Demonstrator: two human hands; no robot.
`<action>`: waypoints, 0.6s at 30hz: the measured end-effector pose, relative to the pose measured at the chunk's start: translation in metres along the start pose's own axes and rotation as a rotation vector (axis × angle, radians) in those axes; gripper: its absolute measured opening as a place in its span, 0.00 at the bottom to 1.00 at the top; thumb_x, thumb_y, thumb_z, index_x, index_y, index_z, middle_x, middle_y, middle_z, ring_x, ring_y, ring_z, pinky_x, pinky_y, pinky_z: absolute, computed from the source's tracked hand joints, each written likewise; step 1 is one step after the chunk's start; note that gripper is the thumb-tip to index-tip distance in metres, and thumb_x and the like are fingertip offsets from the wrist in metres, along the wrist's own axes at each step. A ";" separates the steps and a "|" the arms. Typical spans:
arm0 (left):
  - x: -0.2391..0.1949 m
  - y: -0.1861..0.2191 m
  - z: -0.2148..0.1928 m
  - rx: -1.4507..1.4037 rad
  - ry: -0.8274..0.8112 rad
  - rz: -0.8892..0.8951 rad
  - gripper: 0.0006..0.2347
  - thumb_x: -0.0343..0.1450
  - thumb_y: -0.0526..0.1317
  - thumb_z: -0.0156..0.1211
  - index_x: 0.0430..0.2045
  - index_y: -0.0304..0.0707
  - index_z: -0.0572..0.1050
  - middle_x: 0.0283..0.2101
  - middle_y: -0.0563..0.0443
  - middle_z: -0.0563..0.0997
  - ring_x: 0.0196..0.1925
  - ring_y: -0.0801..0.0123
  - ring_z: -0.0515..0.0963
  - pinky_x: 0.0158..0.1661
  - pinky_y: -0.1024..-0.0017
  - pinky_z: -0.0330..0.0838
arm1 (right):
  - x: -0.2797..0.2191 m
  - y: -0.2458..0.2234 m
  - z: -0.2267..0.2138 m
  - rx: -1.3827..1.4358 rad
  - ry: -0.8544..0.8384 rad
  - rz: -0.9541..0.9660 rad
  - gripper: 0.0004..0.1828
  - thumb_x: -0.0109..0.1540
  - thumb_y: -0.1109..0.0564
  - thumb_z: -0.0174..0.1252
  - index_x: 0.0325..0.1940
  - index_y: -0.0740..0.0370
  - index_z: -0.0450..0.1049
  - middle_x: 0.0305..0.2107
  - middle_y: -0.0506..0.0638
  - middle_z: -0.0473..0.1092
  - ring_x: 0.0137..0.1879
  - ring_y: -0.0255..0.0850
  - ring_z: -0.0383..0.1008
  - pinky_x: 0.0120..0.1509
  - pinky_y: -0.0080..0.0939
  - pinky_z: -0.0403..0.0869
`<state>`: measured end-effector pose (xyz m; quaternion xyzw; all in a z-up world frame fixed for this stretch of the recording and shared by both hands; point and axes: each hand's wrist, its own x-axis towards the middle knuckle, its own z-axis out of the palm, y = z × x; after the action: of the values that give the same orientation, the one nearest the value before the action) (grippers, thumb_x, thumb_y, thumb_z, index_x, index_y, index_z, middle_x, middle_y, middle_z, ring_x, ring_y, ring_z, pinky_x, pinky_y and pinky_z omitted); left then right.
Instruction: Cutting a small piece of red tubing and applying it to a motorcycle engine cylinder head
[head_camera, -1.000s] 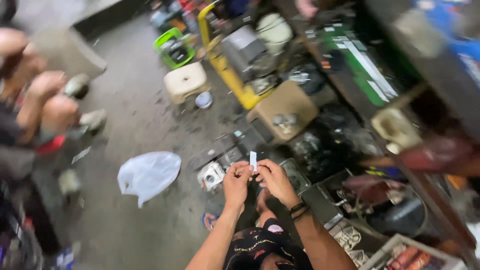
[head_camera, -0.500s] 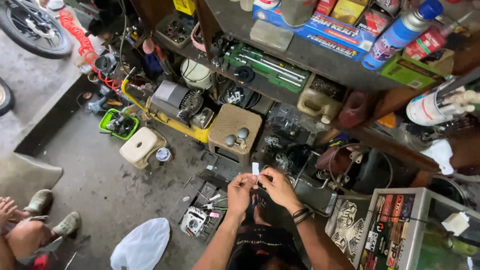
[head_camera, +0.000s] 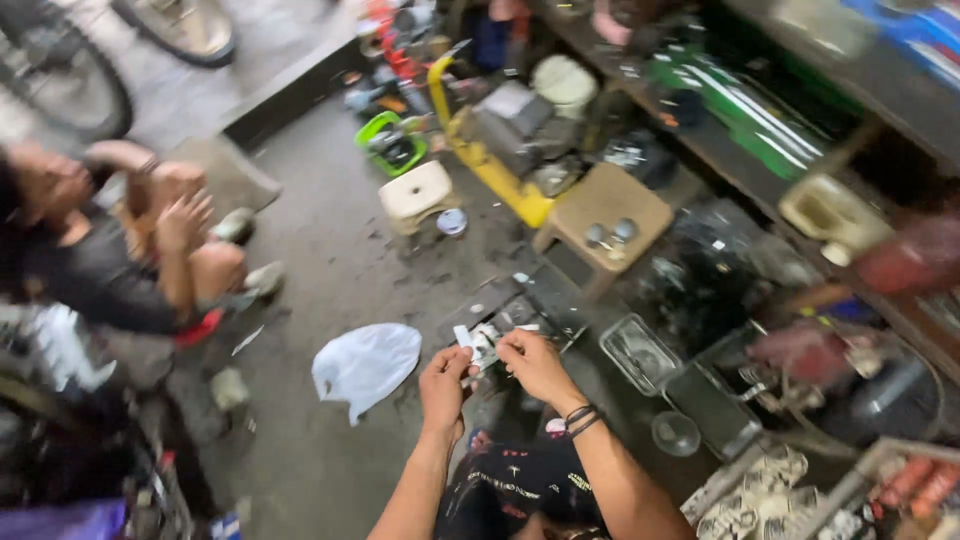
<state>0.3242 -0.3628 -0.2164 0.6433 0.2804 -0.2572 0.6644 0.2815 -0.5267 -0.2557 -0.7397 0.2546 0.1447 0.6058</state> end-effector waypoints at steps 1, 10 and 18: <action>-0.003 0.004 -0.013 -0.037 0.018 -0.008 0.07 0.71 0.37 0.65 0.37 0.33 0.81 0.30 0.50 0.77 0.34 0.68 0.82 0.33 0.75 0.79 | 0.001 -0.006 0.011 0.104 -0.006 0.026 0.11 0.65 0.53 0.58 0.46 0.61 0.79 0.29 0.56 0.78 0.34 0.40 0.77 0.40 0.39 0.80; 0.012 0.021 -0.075 -0.101 0.181 0.022 0.09 0.72 0.39 0.65 0.39 0.30 0.81 0.32 0.45 0.78 0.33 0.68 0.80 0.33 0.71 0.80 | 0.055 -0.045 0.056 0.170 -0.123 0.072 0.12 0.66 0.52 0.59 0.47 0.61 0.79 0.32 0.53 0.77 0.36 0.37 0.77 0.43 0.41 0.83; 0.067 0.037 -0.138 -0.173 0.289 -0.067 0.10 0.73 0.42 0.63 0.42 0.34 0.80 0.28 0.50 0.72 0.25 0.73 0.73 0.19 0.82 0.63 | 0.106 -0.071 0.099 0.201 -0.092 0.153 0.13 0.69 0.57 0.48 0.53 0.60 0.75 0.28 0.53 0.73 0.37 0.38 0.76 0.46 0.40 0.79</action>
<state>0.3922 -0.2223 -0.2393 0.6042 0.4155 -0.1591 0.6610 0.4179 -0.4419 -0.2748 -0.6463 0.2953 0.1978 0.6753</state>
